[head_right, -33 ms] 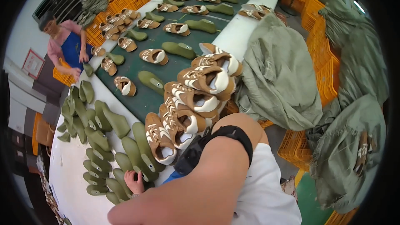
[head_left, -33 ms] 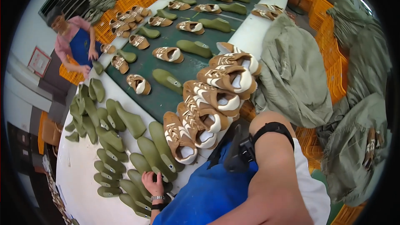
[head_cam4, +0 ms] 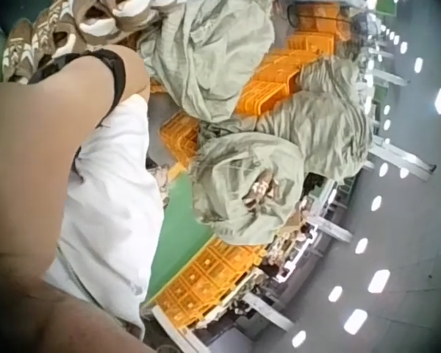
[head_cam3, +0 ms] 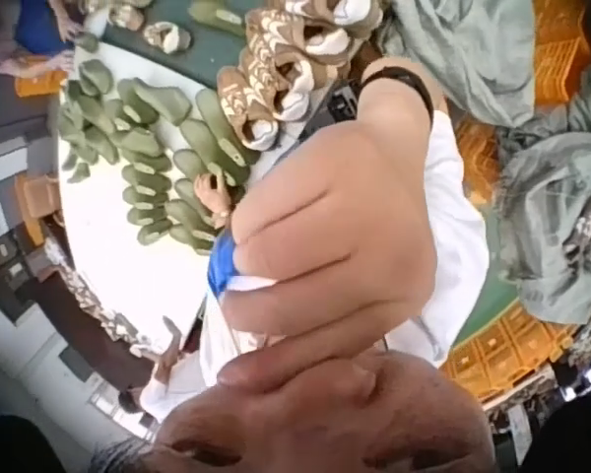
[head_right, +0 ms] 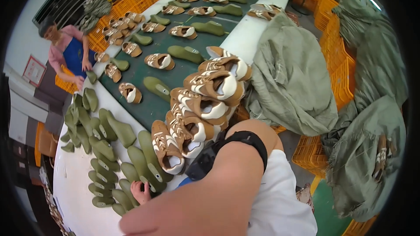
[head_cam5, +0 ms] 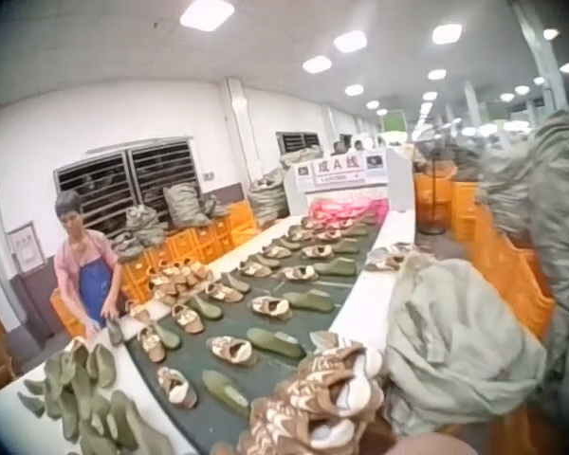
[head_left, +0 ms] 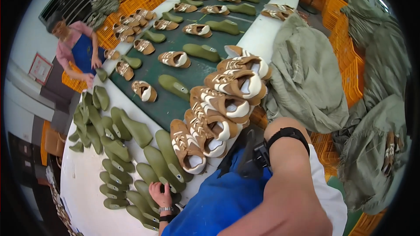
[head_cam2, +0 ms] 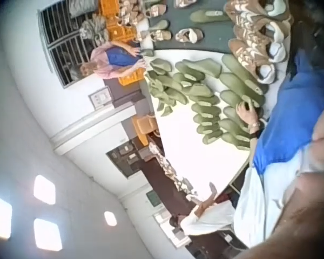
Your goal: The recorder matches green shoe lasts with corresponding shoes on an assembly line table, placing them onto a conveyor belt.
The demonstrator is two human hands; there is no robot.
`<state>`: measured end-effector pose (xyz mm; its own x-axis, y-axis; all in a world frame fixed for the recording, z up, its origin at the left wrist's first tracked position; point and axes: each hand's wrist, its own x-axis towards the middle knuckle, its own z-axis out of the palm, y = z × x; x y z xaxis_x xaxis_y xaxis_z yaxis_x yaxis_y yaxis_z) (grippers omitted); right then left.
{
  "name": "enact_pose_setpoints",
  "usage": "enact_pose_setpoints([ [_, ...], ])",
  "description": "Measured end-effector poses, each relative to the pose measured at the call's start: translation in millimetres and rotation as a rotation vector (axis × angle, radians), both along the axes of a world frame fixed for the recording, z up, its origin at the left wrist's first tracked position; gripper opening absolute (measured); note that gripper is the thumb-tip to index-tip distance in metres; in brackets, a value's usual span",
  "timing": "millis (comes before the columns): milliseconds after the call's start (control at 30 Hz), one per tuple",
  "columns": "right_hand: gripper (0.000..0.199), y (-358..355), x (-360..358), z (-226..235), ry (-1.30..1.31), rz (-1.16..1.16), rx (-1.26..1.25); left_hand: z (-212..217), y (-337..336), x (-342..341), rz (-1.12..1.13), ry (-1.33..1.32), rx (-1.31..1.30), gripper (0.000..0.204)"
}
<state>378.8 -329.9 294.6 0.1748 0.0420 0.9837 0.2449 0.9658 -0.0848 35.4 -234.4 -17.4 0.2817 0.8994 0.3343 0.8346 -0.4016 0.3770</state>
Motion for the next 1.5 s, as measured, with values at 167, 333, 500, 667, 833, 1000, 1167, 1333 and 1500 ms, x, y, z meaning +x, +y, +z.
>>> enact_pose_setpoints([
  [167,0.024,16.6,60.2,-42.0,-0.373,0.121,-0.261,-18.6,0.9,-17.9,0.071,-0.088,-0.125,0.021],
  [333,0.013,19.2,74.0,-131.9,-0.45,0.384,-0.873,-7.2,-7.2,-8.5,0.054,0.002,0.009,0.018],
  [500,0.016,9.8,108.1,-205.9,-0.856,0.47,-1.245,25.7,-14.2,4.6,0.04,0.068,-0.084,0.029],
  [667,0.025,-49.5,146.0,-299.4,-1.781,0.838,-1.579,20.0,-4.7,10.0,-0.01,0.054,-0.007,0.031],
  [833,0.032,-89.1,135.7,-367.1,-1.06,1.209,-1.488,-4.0,-7.3,-14.3,0.153,-0.051,0.04,0.014],
  [1000,0.034,-61.2,140.7,-323.6,-1.368,1.118,-1.238,5.6,-2.2,10.1,0.094,-0.042,-0.01,0.009],
  [1167,0.039,-51.2,141.4,-325.0,-1.207,1.224,-1.375,6.0,-2.6,6.8,0.086,-0.082,0.116,0.003],
  [1333,0.038,-28.9,117.1,-321.5,-1.236,1.211,-1.087,4.1,-6.7,0.9,0.144,-0.171,0.104,0.006],
  [1500,0.038,-13.5,93.8,-308.3,-1.311,1.342,-1.088,-1.7,-11.9,3.5,0.345,-0.242,0.028,0.027],
])
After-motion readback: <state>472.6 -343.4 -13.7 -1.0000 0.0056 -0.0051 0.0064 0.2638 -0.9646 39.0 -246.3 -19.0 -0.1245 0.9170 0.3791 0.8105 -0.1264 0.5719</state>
